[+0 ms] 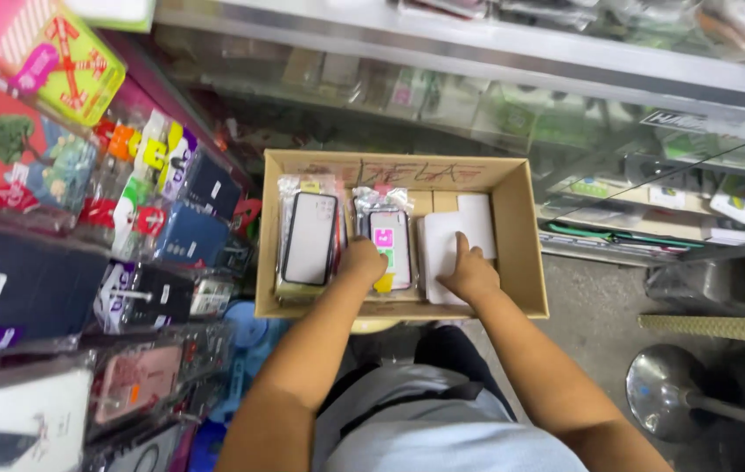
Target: The person sorts through a cardboard box filled with packaged phone cases. They pick up individual cases, turn them over to view the back, and place them back into the box or onto the glass counter. The person handles various designs, including clear, black, and pink cases.
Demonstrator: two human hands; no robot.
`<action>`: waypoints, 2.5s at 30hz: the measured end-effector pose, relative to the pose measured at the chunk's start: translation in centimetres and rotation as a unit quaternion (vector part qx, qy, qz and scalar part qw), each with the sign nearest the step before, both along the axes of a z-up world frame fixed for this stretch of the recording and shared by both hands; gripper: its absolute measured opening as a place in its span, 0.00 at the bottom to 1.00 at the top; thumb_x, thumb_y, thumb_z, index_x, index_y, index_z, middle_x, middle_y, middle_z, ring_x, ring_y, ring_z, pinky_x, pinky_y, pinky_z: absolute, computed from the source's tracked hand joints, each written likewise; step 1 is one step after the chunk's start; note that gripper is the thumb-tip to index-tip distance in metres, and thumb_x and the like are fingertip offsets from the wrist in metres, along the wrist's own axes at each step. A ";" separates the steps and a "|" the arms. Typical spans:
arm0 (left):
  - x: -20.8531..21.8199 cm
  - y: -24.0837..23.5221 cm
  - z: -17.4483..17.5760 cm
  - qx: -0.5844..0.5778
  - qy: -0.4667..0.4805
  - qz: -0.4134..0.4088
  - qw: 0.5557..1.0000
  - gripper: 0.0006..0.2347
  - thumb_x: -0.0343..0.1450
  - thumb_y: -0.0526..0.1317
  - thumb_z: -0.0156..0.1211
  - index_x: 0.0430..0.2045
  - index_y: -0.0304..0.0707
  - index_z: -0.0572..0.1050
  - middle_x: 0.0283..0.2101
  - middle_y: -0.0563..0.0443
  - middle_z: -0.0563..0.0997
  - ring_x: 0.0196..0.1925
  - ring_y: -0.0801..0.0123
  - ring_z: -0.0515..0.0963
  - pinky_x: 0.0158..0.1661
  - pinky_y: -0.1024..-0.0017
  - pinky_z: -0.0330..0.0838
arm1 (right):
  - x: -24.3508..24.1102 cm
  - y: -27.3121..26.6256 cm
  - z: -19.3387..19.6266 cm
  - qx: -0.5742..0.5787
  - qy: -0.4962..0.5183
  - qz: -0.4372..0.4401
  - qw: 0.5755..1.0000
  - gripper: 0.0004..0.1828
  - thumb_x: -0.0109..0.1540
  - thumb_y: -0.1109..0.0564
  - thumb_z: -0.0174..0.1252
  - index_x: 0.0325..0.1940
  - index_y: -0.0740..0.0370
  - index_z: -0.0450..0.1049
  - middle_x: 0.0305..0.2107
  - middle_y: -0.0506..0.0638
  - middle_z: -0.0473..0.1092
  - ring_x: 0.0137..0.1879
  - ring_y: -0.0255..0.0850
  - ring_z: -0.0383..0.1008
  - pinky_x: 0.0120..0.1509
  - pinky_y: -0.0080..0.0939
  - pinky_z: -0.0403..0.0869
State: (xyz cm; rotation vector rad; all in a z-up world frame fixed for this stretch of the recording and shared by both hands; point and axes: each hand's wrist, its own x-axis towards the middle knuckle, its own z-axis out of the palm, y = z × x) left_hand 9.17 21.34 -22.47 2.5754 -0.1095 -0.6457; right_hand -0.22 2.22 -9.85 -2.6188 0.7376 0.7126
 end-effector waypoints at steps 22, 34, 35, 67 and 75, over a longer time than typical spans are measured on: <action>1.2 -0.3 -2.2 0.035 -0.047 0.032 0.998 0.26 0.69 0.37 0.59 0.60 0.24 0.60 0.47 0.28 0.79 0.46 0.39 0.82 0.46 0.50 0.78 | 7.7 -8.8 -14.0 -0.017 -0.014 -0.067 0.998 0.23 0.70 0.57 0.44 0.70 0.57 0.59 0.63 0.71 0.60 0.65 0.68 0.68 0.66 0.59 0.71; 1.8 1.7 -4.8 -0.175 -0.118 0.059 0.976 0.17 0.67 0.41 0.63 0.49 0.35 0.74 0.43 0.32 0.82 0.45 0.42 0.82 0.46 0.53 0.76 | 7.5 -9.1 -8.5 -0.036 -0.041 0.006 0.998 0.26 0.61 0.62 0.54 0.65 0.63 0.65 0.53 0.68 0.72 0.60 0.62 0.73 0.62 0.54 0.73; 1.6 2.1 -4.2 -0.213 -0.110 0.079 0.968 0.16 0.68 0.40 0.63 0.48 0.35 0.75 0.42 0.34 0.83 0.44 0.46 0.83 0.45 0.55 0.77 | 6.9 -8.6 -6.3 -0.047 -0.055 0.007 0.997 0.23 0.61 0.62 0.54 0.61 0.62 0.69 0.51 0.67 0.73 0.59 0.61 0.74 0.61 0.55 0.74; -8.1 1.3 6.1 -0.593 0.096 0.248 0.760 0.17 0.74 0.37 0.57 0.57 0.41 0.63 0.46 0.47 0.81 0.42 0.70 0.80 0.34 0.68 0.79 | -6.3 7.4 5.6 0.066 -0.504 0.239 0.828 0.24 0.52 0.64 0.63 0.54 0.56 0.80 0.33 0.54 0.69 0.42 0.52 0.72 0.42 0.50 0.73; -8.2 2.4 8.0 -0.686 0.130 0.168 0.696 0.13 0.74 0.36 0.54 0.52 0.43 0.70 0.47 0.54 0.80 0.47 0.74 0.79 0.43 0.72 0.78 | -6.3 7.8 5.9 0.127 -0.483 0.166 0.850 0.23 0.51 0.63 0.64 0.50 0.54 0.80 0.37 0.55 0.69 0.42 0.52 0.73 0.44 0.48 0.74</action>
